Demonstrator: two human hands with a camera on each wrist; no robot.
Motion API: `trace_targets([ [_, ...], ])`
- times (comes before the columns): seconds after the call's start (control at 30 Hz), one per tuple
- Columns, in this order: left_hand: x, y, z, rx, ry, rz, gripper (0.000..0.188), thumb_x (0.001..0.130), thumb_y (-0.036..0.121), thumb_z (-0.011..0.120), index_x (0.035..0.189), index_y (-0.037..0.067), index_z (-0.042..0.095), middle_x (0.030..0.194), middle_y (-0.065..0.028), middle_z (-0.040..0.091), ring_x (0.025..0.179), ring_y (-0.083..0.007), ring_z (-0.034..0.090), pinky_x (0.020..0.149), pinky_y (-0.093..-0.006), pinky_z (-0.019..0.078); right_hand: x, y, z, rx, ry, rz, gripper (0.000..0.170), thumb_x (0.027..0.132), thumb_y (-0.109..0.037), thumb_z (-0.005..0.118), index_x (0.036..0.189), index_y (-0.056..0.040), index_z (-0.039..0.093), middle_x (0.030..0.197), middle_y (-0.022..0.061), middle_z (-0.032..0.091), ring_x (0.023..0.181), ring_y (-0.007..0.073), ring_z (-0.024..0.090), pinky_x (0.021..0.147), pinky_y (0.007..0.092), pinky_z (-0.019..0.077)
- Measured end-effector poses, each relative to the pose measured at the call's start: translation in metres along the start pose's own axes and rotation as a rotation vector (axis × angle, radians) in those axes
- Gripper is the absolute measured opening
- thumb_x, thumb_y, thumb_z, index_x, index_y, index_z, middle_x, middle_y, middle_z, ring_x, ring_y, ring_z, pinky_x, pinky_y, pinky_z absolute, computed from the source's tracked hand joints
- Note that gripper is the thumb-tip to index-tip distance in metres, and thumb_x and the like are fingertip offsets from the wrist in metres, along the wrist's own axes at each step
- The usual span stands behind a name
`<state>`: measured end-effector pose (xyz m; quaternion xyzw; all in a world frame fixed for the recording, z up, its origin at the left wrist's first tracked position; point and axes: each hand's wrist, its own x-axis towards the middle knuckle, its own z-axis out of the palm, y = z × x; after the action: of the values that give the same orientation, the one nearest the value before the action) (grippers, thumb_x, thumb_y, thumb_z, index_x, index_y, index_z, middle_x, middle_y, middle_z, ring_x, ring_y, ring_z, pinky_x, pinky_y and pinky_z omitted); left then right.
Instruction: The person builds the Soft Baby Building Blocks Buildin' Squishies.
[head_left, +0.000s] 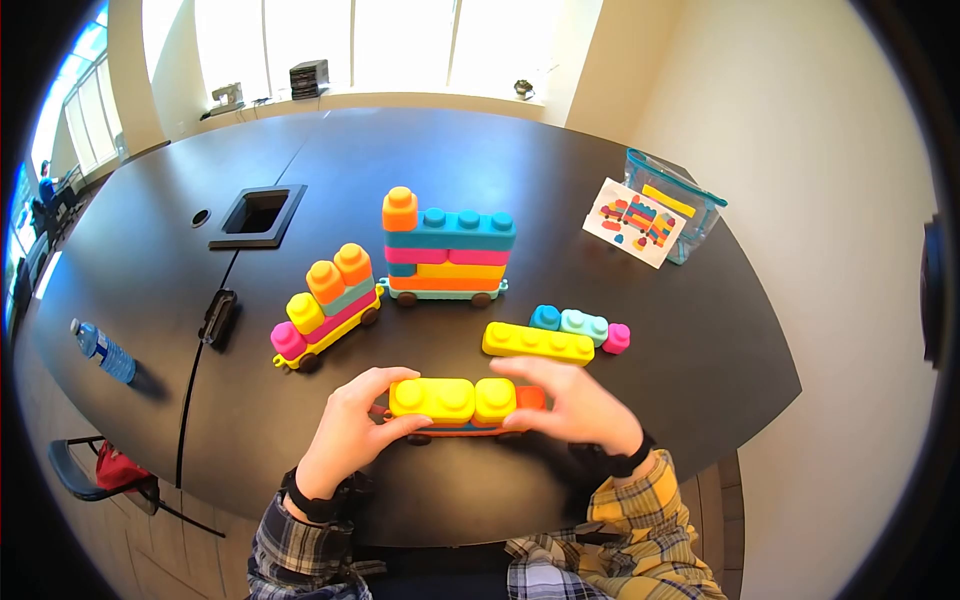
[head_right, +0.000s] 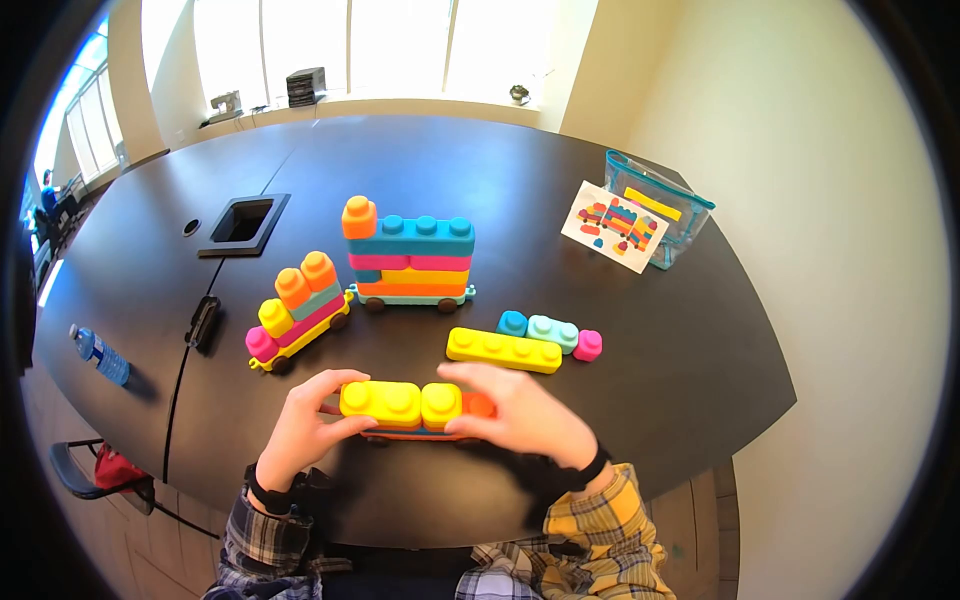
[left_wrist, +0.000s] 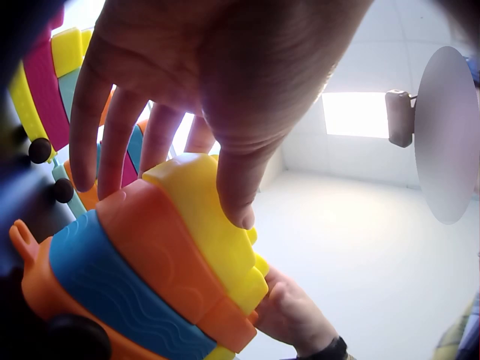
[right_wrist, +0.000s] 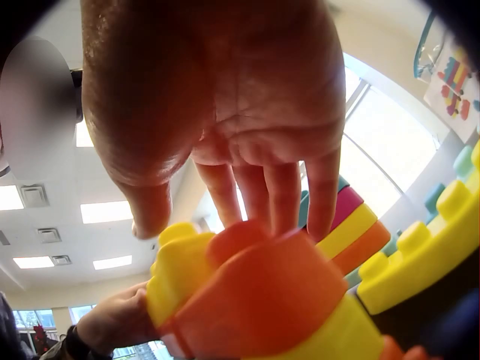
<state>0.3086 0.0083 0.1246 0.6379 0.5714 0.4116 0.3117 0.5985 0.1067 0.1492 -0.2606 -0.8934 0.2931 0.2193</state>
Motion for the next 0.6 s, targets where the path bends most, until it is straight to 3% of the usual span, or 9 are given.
trace_targets([
  [0.03, 0.000, 0.000, 0.000, 0.001, -0.002, 0.002, 0.051, 0.082, 0.015, 0.088, 0.128, 0.008, 0.068, 0.118, -0.0063, 0.072, 0.110, -0.0206, 0.070, 0.088, -0.0345, 0.0610, 0.000, 0.008, -0.009, -0.017, 0.033, 0.039, 0.059, 0.093, -0.027, 0.079, 0.144, -0.0035, 0.060, 0.138, 0.0210, 0.066, 0.128, 0.0358, 0.064, 0.110, 0.0411, 0.0491],
  [0.13, 0.001, 0.000, 0.000, 0.001, -0.006, 0.012, 0.051, 0.083, 0.015, 0.088, 0.128, 0.007, 0.068, 0.118, -0.0070, 0.072, 0.110, -0.0211, 0.071, 0.087, -0.0345, 0.0614, 0.016, 0.037, -0.032, -0.159, 0.257, 0.188, 0.045, 0.093, -0.026, 0.077, 0.131, -0.0032, 0.067, 0.128, 0.0183, 0.070, 0.117, 0.0342, 0.069, 0.101, 0.0427, 0.0538],
  [0.2, 0.000, -0.001, 0.000, 0.005, -0.006, 0.017, 0.051, 0.083, 0.015, 0.088, 0.128, 0.007, 0.068, 0.118, -0.0072, 0.072, 0.109, -0.0212, 0.071, 0.087, -0.0345, 0.0616, 0.022, 0.084, -0.040, -0.404, 0.257, 0.156, 0.034, 0.091, -0.023, 0.077, 0.119, -0.0026, 0.071, 0.118, 0.0146, 0.073, 0.107, 0.0324, 0.072, 0.094, 0.0439, 0.0558],
  [0.23, 0.001, -0.001, 0.000, 0.003, -0.006, 0.021, 0.051, 0.083, 0.015, 0.088, 0.128, 0.006, 0.068, 0.118, -0.0073, 0.072, 0.109, -0.0212, 0.071, 0.086, -0.0341, 0.0616, 0.026, 0.099, -0.040, -0.409, 0.235, 0.227, 0.030, 0.088, -0.022, 0.078, 0.110, -0.0029, 0.073, 0.111, 0.0115, 0.075, 0.104, 0.0315, 0.072, 0.092, 0.0437, 0.0562],
  [0.43, 0.001, -0.005, 0.002, 0.018, 0.014, 0.062, 0.050, 0.084, 0.018, 0.088, 0.128, 0.005, 0.068, 0.116, -0.0084, 0.072, 0.106, -0.0228, 0.072, 0.084, -0.0338, 0.0625, 0.045, 0.131, -0.036, -0.454, 0.077, 0.486, 0.034, 0.083, -0.028, 0.083, 0.106, -0.0046, 0.076, 0.104, 0.0137, 0.076, 0.096, 0.0312, 0.073, 0.088, 0.0439, 0.0575],
  [0.5, 0.001, -0.006, 0.002, 0.025, 0.028, 0.087, 0.049, 0.085, 0.021, 0.088, 0.127, 0.006, 0.068, 0.114, -0.0092, 0.072, 0.103, -0.0244, 0.073, 0.082, -0.0342, 0.0633, 0.045, 0.134, -0.035, -0.448, 0.090, 0.466, 0.034, 0.082, -0.027, 0.083, 0.105, -0.0040, 0.076, 0.103, 0.0143, 0.076, 0.093, 0.0320, 0.073, 0.087, 0.0431, 0.0580],
  [0.57, 0.001, -0.004, 0.001, 0.020, -0.003, 0.045, 0.051, 0.083, 0.014, 0.089, 0.128, 0.005, 0.067, 0.120, -0.0079, 0.071, 0.110, -0.0211, 0.071, 0.086, -0.0331, 0.0621, 0.043, 0.137, -0.034, -0.442, 0.104, 0.450, 0.034, 0.082, -0.026, 0.084, 0.105, -0.0034, 0.075, 0.101, 0.0148, 0.075, 0.091, 0.0328, 0.074, 0.085, 0.0423, 0.0584],
  [0.6, 0.001, -0.004, 0.001, 0.020, -0.005, 0.044, 0.051, 0.083, 0.014, 0.089, 0.128, 0.005, 0.067, 0.120, -0.0079, 0.071, 0.110, -0.0211, 0.071, 0.086, -0.0331, 0.0621, 0.042, 0.133, -0.035, -0.371, 0.237, 0.382, 0.032, 0.082, -0.024, 0.084, 0.104, -0.0024, 0.075, 0.101, 0.0142, 0.076, 0.092, 0.0318, 0.074, 0.086, 0.0406, 0.0587],
])
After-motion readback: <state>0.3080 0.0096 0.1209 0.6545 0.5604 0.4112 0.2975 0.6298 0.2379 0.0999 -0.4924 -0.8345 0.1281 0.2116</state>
